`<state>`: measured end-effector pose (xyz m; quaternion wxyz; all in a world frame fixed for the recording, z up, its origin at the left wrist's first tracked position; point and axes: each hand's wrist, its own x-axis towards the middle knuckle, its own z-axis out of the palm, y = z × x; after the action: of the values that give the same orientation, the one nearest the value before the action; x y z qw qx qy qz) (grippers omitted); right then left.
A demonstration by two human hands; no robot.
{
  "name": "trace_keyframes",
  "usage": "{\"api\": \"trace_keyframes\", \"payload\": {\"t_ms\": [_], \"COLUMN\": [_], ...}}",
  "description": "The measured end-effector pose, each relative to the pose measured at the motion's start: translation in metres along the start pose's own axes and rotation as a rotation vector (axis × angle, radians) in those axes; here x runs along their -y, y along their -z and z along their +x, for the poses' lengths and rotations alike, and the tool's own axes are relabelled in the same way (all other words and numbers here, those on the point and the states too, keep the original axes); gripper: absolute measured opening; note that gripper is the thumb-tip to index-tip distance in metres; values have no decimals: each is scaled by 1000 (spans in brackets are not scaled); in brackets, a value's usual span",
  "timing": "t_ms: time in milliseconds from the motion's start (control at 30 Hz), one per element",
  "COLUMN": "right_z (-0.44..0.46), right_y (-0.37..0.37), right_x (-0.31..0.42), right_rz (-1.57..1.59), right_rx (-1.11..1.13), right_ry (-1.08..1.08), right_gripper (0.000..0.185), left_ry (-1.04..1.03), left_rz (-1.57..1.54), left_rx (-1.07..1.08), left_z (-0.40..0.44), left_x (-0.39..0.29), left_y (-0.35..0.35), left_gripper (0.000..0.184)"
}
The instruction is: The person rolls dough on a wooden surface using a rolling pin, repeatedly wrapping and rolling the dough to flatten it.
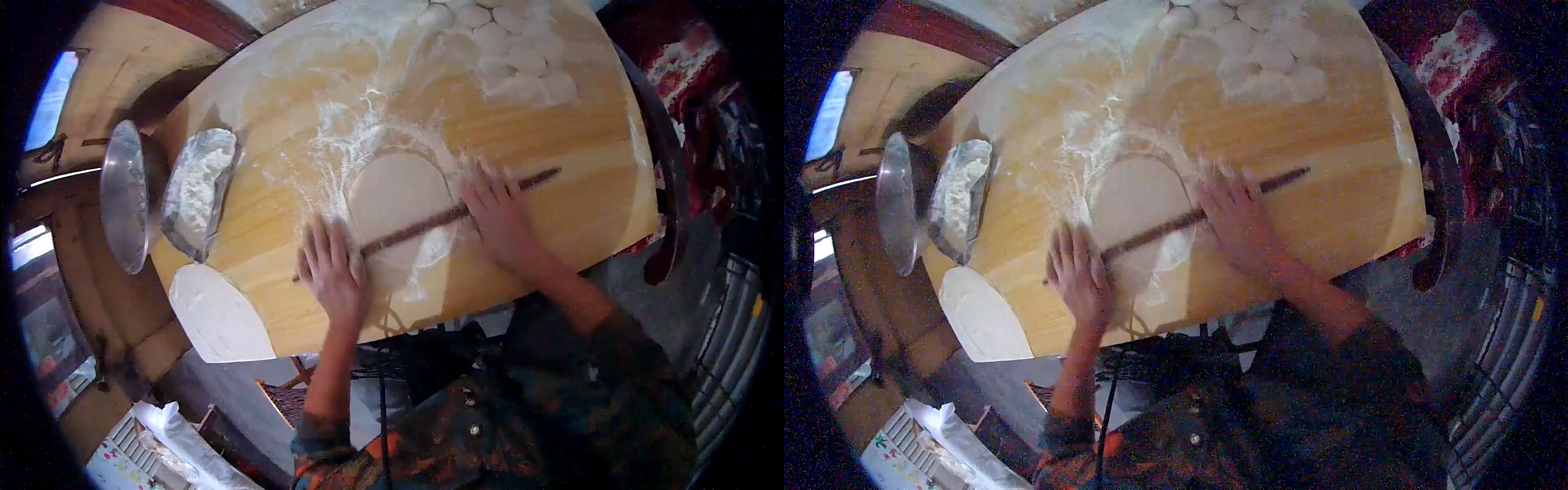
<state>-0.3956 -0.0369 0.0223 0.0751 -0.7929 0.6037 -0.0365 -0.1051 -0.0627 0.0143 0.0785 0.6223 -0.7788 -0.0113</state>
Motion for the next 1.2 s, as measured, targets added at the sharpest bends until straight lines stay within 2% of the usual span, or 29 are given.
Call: {"api": "trace_keyframes", "payload": {"t_ms": [33, 67, 167, 200, 233, 300, 400, 467, 500, 567, 667, 733, 800, 867, 900, 967, 1000, 1033, 1067, 1133, 1200], "right_z": [-11, -5, 80, 106, 120, 135, 94, 50, 33, -1, 19, 64, 114, 140, 138, 101, 73, 43, 22, 0, 34], "right_y": [0, -5, -8, -10, -17, -16, 9, 4, 0, 3, 1, -7, -11, -11, -6, 4, 8, 10, 5, -1, -10], "right_x": [0, -4, -21, -27, -38, -47, -54, -53, -47, -10, 0, -8, -16, -19, -18, -10, -6, -3, -3, -2, -9], "right_rz": [11, 10, -10, -13, 51, 181, 12, -7, -14, 9, -61, -78, -65, -79, -61, -10, -10, -11, -31, -75, -52], "right_rx": [79, 19, -204, -270, -299, -328, -53, -87, -108, -116, -147, -187, -277, -369, -346, -268, -100, 66, 43, -3, -50], "right_ry": [19, 9, -63, -117, -76, 8, 207, 183, 171, 116, 35, -34, -145, -233, -195, -122, -77, -30, 11, 89, 10], "right_gripper": [62, 62, 62, 62, 61, 60, 57, 56, 55, 56, 57, 59, 62, 65, 67, 72, 72, 73, 71, 69, 68], "left_ry": [-3, -5, 121, 124, 117, -205, -34, 139, 225, 186, 19, 182, 226, 71, -1, 73, 104, 111, 77, 27, 74], "left_rz": [-15, -29, -113, -171, -232, -476, -532, -530, -524, -516, 57, -48, -118, -41, -2, -45, -45, 28, 34, -71, -89], "left_rx": [13, 30, -215, -141, -71, -165, 93, 203, 256, 108, -231, -129, -272, -313, -325, -194, -170, 5, 86, 39, -64], "left_z": [-8, -14, 68, 91, 113, 132, 120, 86, 65, 13, -3, 41, 94, 113, 117, 81, 53, 24, 0, -13, 9], "left_x": [-4, -8, 1, 3, 4, -9, -18, -20, -17, -2, 16, 20, 32, 44, 49, 26, 19, 9, -1, -3, 0], "left_y": [4, 6, -15, -13, -13, -24, -6, 12, 17, 8, -18, -12, -7, -22, -29, -18, -19, -8, 4, 3, -2], "left_gripper": [50, 50, 48, 45, 41, 28, 17, 15, 15, 19, 24, 29, 34, 37, 38, 48, 52, 56, 56, 56, 54]}}
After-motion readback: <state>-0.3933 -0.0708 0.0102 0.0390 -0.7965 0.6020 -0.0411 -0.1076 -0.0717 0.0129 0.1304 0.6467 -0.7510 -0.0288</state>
